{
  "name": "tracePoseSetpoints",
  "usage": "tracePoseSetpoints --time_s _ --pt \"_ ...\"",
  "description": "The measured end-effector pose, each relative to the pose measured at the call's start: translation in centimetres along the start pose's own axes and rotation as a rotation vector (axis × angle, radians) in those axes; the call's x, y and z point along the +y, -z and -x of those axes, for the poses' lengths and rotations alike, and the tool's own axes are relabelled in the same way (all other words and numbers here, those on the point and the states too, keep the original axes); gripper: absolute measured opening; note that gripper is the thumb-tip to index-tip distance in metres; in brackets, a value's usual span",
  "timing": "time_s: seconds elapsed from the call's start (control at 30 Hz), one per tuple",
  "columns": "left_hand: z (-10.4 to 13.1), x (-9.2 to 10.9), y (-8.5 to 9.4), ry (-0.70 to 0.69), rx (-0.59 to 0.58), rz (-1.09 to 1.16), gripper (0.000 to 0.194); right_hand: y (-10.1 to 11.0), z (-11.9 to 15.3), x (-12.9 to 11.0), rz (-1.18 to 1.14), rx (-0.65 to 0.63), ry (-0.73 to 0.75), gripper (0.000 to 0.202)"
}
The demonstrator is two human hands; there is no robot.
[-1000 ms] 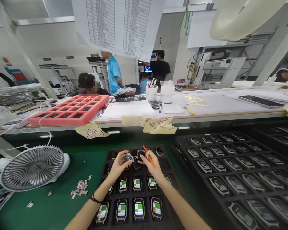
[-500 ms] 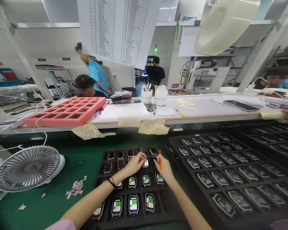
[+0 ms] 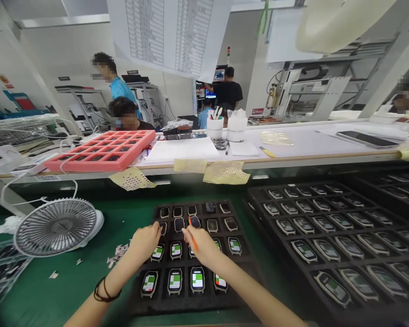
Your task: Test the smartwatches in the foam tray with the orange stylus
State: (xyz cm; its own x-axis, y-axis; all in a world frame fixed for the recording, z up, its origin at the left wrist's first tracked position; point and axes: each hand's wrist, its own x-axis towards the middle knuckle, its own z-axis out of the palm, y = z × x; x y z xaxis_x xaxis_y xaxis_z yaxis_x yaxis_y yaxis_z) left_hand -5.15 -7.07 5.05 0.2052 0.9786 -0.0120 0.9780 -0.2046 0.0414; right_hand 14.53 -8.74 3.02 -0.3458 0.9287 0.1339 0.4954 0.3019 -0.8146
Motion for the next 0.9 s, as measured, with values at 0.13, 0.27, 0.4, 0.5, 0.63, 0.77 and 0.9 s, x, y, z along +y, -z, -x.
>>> tracePoseSetpoints --time_s 0.13,0.27,0.4,0.5,0.63,0.77,0.9 --pt "2.8 -1.1 -1.7 -0.001 -0.099 -0.042 0.026 -3.4 -1.2 -1.5 0.374 -0.135 -0.076 0.026" --pt "3.5 -1.1 -3.2 -0.026 -0.037 0.070 0.024 -4.9 -1.8 -1.8 0.524 -0.176 -0.127 0.024" --pt "3.7 -1.4 -3.6 -0.049 -0.049 0.245 0.026 -5.5 -1.7 -1.3 0.501 -0.160 -0.115 0.024" --pt "3.8 -2.2 -3.2 -0.077 -0.091 0.417 0.028 -5.8 -1.6 -0.7 0.301 -0.132 -0.080 0.024" --pt "3.3 -3.7 -2.8 -0.183 -0.288 0.603 0.040 -6.5 -1.4 -0.4 0.117 -0.156 -0.060 0.023" --pt "2.2 -5.3 -3.4 -0.213 -0.418 0.737 0.056 -7.1 -1.3 -0.1 0.080 -0.135 -0.037 0.023" --pt "1.7 -6.2 -3.4 -0.165 -0.462 0.907 0.056 -6.5 -1.8 1.1 -0.134 -0.133 -0.079 0.024"
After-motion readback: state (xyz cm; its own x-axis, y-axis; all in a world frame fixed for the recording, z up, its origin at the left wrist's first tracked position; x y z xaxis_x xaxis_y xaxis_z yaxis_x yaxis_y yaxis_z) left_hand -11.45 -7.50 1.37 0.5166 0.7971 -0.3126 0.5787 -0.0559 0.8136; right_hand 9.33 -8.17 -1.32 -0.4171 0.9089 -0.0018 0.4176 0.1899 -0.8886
